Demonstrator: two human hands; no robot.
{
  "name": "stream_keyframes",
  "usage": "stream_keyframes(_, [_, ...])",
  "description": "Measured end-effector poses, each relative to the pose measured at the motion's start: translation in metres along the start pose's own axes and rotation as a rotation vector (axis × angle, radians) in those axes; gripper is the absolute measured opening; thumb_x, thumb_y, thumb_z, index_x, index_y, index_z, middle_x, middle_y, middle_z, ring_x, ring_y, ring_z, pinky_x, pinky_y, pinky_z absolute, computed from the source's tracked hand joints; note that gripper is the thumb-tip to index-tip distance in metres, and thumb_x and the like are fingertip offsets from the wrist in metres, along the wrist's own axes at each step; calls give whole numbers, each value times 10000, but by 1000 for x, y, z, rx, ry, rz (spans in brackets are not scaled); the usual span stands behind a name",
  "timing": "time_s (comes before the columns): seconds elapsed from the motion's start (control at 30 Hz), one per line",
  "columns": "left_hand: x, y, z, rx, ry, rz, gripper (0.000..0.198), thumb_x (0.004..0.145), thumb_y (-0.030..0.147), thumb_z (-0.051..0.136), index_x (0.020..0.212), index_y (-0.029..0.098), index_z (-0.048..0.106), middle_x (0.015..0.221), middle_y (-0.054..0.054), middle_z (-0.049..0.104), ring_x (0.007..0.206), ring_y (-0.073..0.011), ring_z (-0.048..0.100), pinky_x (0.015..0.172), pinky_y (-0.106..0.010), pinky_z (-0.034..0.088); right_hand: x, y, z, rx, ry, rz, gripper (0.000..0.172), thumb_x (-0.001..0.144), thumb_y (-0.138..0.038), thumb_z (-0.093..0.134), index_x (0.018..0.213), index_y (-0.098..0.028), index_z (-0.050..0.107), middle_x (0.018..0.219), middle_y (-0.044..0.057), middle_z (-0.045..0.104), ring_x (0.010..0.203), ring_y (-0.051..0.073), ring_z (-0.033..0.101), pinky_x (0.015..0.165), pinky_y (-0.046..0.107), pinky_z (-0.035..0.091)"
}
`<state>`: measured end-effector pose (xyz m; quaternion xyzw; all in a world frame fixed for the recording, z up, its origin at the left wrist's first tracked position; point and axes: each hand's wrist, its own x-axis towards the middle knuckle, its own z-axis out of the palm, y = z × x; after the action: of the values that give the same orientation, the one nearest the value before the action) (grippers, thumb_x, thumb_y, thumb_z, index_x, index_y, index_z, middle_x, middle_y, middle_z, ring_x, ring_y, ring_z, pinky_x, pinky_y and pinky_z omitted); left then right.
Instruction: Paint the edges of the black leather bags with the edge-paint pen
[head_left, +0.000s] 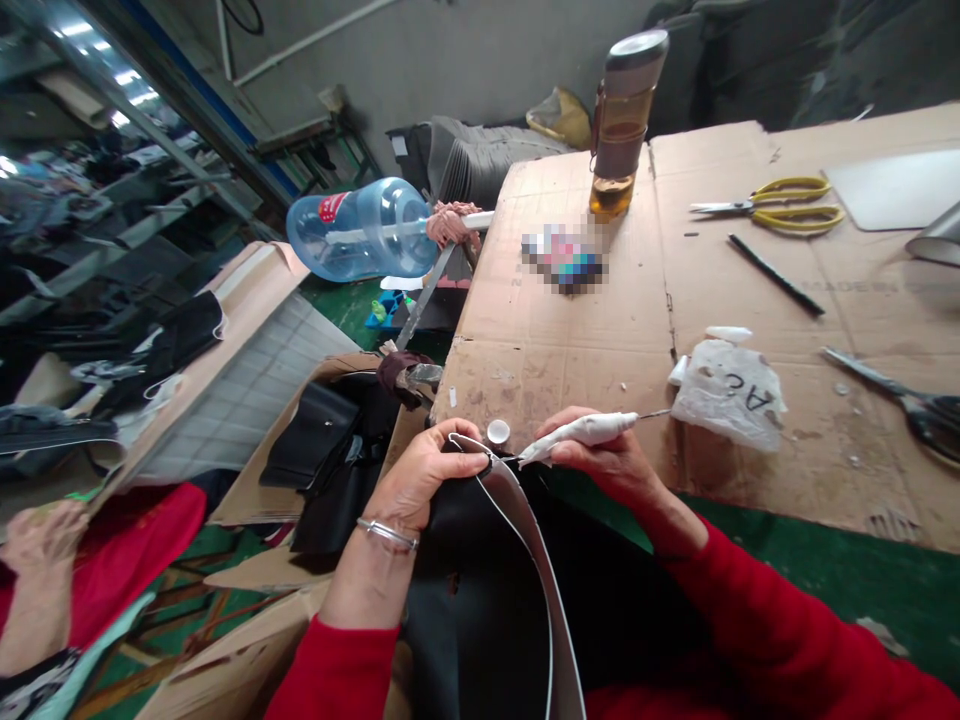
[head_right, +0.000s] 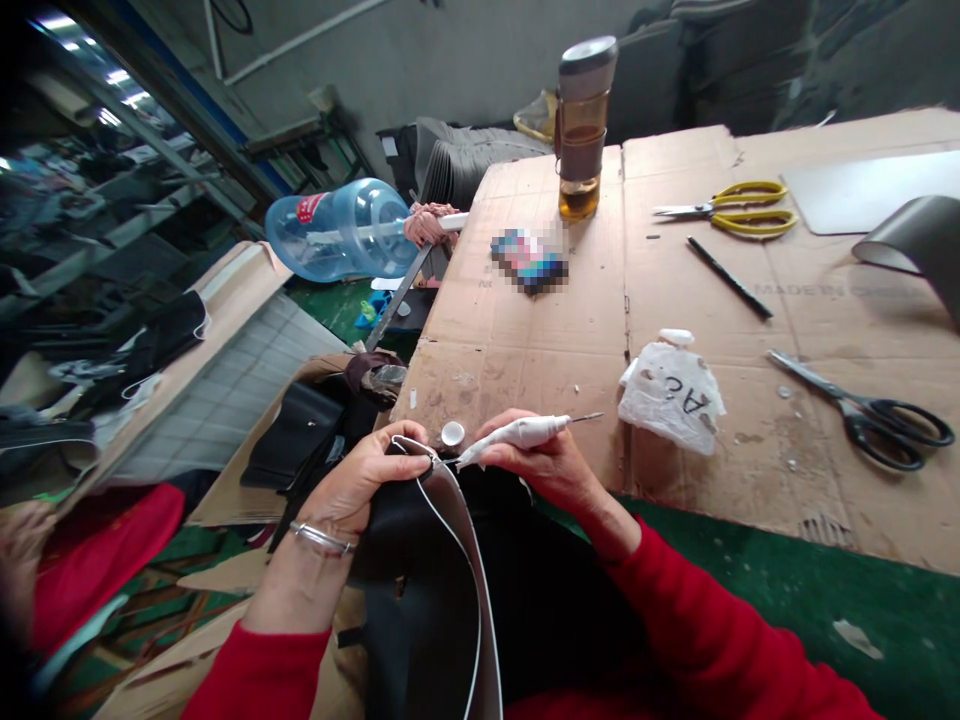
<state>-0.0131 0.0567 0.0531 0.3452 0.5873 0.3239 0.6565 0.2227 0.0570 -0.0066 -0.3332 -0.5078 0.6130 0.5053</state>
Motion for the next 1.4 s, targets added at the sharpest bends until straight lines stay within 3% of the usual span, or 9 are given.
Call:
stream_keyframes(0.57, [3, -1, 0, 2, -41, 6, 353, 528, 201, 923, 777, 173, 675, 729, 9, 692, 654, -129, 594, 645, -228, 417, 0, 1, 0, 54, -23, 43, 336, 778, -481, 868, 889, -175, 788, 821, 68, 786, 711, 190, 721, 644, 271, 584])
stream_keyframes(0.8, [-2, 0, 10, 39, 18, 44, 318, 536, 202, 910, 758, 167, 684, 769, -9, 730, 684, -146, 626, 683, -244, 453, 0, 2, -1, 6, -30, 32, 372, 775, -516, 864, 901, -173, 794, 840, 71, 784, 733, 201, 724, 664, 285, 590])
stream_keyframes(1.0, [-6, -3, 14, 70, 64, 106, 300, 565, 207, 890, 757, 164, 664, 785, -12, 745, 709, -148, 637, 717, -243, 470, -2, 5, -3, -43, -89, -58, 302, 834, -460, 840, 975, -197, 799, 894, 64, 782, 760, 196, 719, 675, 287, 569])
stream_keyframes(1.17, [-6, -7, 11, 52, 112, 120, 306, 562, 219, 881, 762, 166, 656, 797, -19, 746, 710, -162, 652, 707, -255, 484, -5, 6, -4, -338, -190, -256, 278, 888, -478, 791, 1009, -228, 791, 875, 51, 767, 714, 185, 660, 672, 305, 525])
stream_keyframes(1.27, [-5, -9, 10, -4, 141, 80, 347, 540, 208, 883, 784, 170, 638, 792, -16, 750, 662, -154, 647, 674, -256, 488, -5, 7, -4, -473, -296, -395, 268, 922, -455, 760, 1095, -251, 776, 891, 47, 765, 745, 188, 650, 713, 314, 514])
stream_keyframes(1.4, [-4, -12, 11, -66, 165, 86, 372, 541, 186, 882, 804, 173, 620, 802, -14, 759, 655, -148, 649, 662, -251, 493, -3, 8, -4, -542, -446, -457, 281, 972, -406, 709, 1213, -270, 749, 881, 43, 742, 784, 188, 660, 752, 313, 511])
